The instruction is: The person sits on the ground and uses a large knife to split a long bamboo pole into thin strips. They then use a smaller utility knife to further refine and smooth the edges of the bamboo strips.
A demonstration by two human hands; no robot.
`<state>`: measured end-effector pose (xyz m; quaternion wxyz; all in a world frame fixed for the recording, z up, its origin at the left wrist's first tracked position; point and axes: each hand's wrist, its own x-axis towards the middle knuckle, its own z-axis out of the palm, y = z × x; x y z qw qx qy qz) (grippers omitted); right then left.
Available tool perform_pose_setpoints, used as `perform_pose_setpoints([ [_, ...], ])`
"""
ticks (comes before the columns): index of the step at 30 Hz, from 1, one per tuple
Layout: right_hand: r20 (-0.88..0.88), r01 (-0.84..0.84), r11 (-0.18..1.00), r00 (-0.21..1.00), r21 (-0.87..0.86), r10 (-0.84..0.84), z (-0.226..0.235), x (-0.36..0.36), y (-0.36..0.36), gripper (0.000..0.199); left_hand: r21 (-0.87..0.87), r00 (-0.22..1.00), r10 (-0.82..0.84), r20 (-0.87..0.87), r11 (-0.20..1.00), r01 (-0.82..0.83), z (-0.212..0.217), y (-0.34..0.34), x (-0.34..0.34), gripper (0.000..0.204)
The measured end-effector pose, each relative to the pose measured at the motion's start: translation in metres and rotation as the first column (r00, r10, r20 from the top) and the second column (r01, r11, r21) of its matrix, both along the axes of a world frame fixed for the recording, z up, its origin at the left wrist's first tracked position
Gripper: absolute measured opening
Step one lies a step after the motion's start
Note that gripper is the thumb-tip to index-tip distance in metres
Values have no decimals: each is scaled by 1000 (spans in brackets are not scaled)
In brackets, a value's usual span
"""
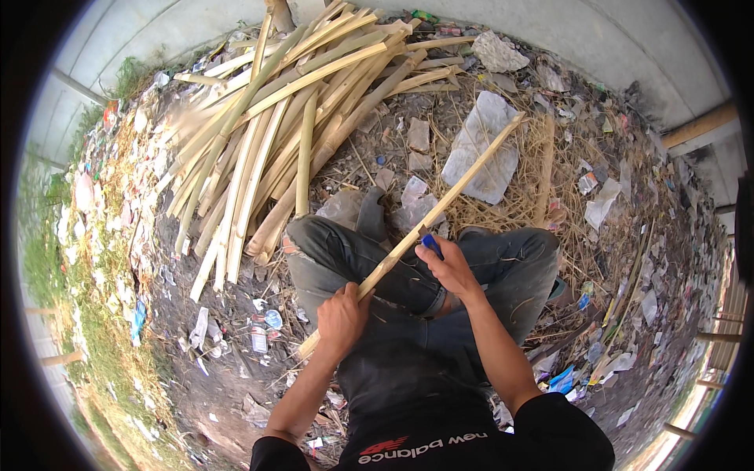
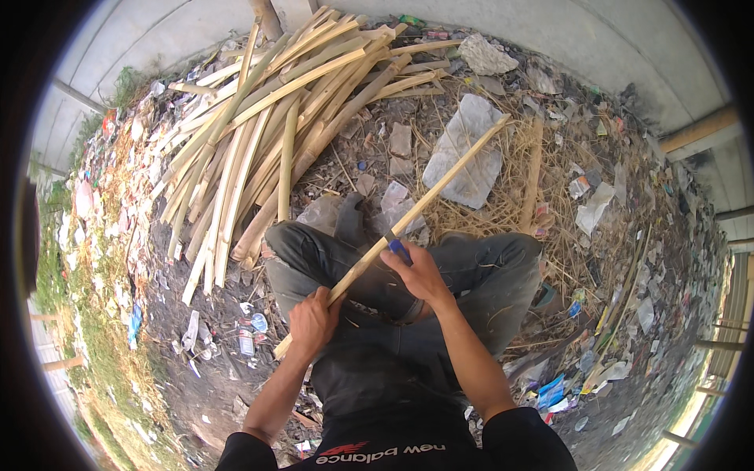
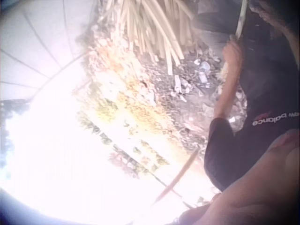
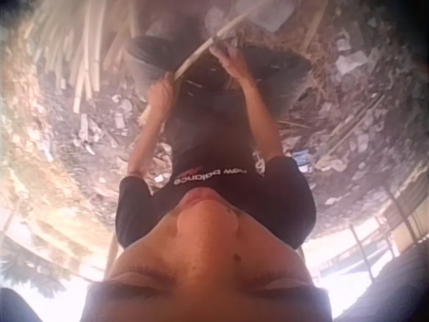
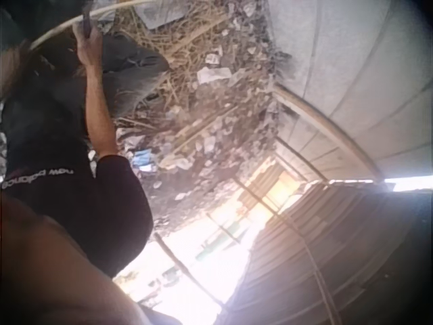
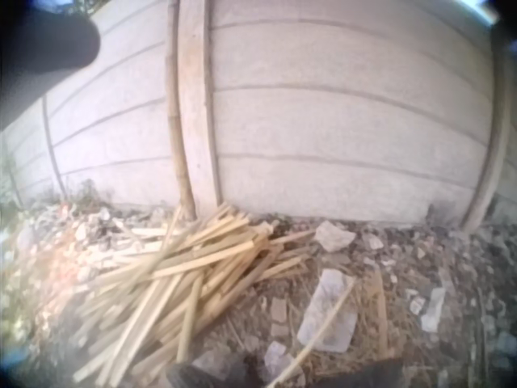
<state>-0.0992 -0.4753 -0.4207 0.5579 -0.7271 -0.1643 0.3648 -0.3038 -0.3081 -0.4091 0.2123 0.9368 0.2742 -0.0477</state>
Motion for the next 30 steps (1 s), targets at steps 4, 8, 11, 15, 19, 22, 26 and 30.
perform_pose_setpoints([
  [4,355,77,926,933,-369,63,-14,1,-1,53,21,995,-69,66,997,68,-6,-14,17,36],
  [8,334,54,819,927,-572,172,-7,4,4,59,62,993,-117,23,991,116,-17,-15,23,54],
  [11,307,54,808,938,-587,161,-14,4,4,62,66,992,-119,50,991,116,-23,-15,20,52],
  [15,219,2,841,966,-542,139,-15,-11,8,66,38,995,-97,0,995,97,-22,-13,22,50],
  [19,233,-3,880,964,-476,129,-36,-17,4,69,12,996,-88,-31,996,89,-16,-11,24,48],
  [22,165,-2,933,984,-361,67,-51,-15,4,68,0,995,-86,-43,996,86,-16,-11,23,47],
  [26,-128,-3,990,992,-138,-15,-56,-20,2,65,-17,995,-91,-36,996,90,-18,-9,23,47],
  [30,-572,-131,987,818,-88,58,-40,-10,-1,61,-22,995,-89,-34,996,88,-16,-8,24,47],
])
